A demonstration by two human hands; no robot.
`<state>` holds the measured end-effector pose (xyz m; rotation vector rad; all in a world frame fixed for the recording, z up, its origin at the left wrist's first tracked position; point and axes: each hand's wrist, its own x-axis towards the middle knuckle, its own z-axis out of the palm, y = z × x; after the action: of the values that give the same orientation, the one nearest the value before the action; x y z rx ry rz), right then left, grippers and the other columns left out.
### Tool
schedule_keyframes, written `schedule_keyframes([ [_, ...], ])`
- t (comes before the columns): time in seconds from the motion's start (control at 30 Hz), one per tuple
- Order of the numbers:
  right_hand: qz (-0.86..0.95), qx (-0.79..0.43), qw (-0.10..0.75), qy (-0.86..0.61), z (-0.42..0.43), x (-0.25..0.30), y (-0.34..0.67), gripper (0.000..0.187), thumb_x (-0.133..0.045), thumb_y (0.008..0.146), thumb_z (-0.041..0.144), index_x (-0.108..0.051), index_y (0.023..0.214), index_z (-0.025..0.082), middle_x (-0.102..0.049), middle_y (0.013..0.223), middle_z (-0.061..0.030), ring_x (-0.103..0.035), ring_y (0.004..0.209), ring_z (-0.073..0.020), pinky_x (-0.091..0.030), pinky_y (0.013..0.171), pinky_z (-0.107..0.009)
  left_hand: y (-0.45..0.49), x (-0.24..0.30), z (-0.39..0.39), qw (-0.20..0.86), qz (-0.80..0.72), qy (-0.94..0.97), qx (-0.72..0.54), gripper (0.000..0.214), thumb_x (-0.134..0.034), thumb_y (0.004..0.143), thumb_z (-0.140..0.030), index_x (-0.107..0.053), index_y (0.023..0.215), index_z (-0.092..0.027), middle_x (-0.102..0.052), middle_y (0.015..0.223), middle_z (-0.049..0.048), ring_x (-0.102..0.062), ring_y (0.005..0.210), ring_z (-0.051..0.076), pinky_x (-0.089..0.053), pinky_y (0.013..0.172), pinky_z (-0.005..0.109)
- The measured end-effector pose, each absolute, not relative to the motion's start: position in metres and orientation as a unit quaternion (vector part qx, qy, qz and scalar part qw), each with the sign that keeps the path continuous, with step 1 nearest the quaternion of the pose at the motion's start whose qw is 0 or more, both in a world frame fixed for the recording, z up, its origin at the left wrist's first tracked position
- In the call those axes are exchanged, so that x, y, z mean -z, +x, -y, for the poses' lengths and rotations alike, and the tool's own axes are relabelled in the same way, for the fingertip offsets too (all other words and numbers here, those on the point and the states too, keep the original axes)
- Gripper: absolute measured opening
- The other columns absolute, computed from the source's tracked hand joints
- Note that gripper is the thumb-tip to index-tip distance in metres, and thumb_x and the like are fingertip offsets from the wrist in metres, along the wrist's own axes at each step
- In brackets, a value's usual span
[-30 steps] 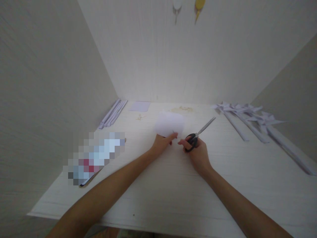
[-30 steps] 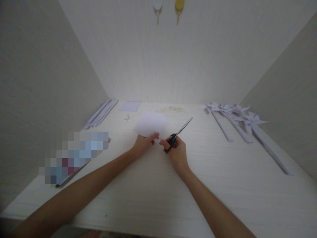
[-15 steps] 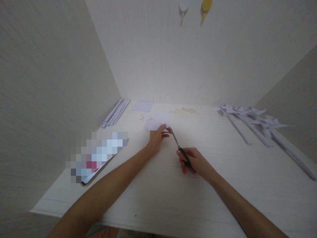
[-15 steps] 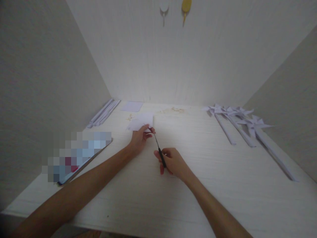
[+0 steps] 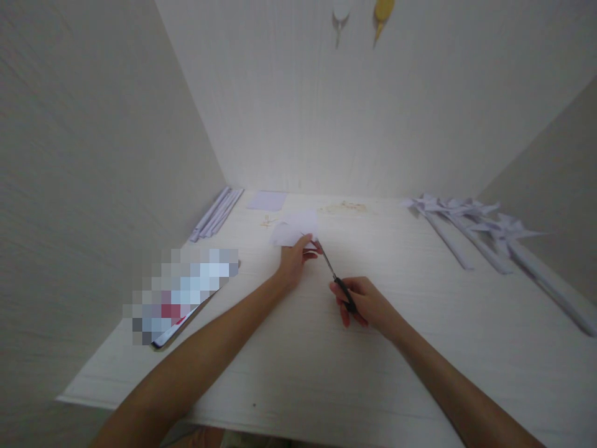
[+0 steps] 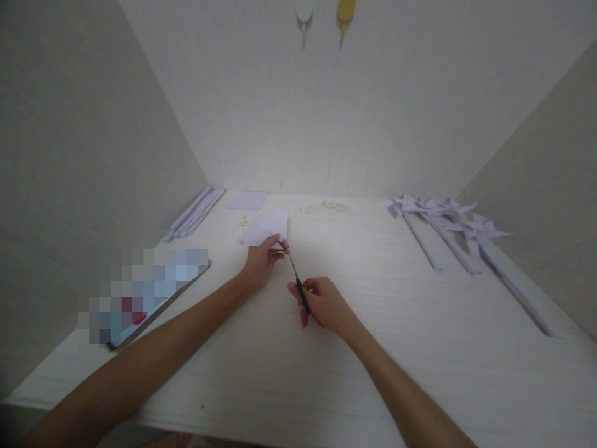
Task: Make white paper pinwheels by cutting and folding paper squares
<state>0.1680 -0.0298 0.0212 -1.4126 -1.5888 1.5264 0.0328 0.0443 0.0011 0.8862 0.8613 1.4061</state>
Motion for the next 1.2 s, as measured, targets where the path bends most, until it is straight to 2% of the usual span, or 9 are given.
schedule_keyframes([
  [1.2, 0.6, -0.554, 0.253, -0.519, 0.0286, -0.0169, 0.1686, 0.034, -0.046, 0.072, 0.044, -0.041, 0.051, 0.018, -0.049, 0.035, 0.0032, -0.029, 0.025, -0.0044, -0.019, 0.025, -0.016, 0.0339, -0.0003, -0.0455, 0.584, -0.379, 0.389, -0.603, 0.012, -0.054, 0.064, -0.026, -0.051, 0.064, -0.014, -0.055, 0.054, -0.0022, -0.051, 0.045, 0.008, -0.037, 0.041, 0.018],
])
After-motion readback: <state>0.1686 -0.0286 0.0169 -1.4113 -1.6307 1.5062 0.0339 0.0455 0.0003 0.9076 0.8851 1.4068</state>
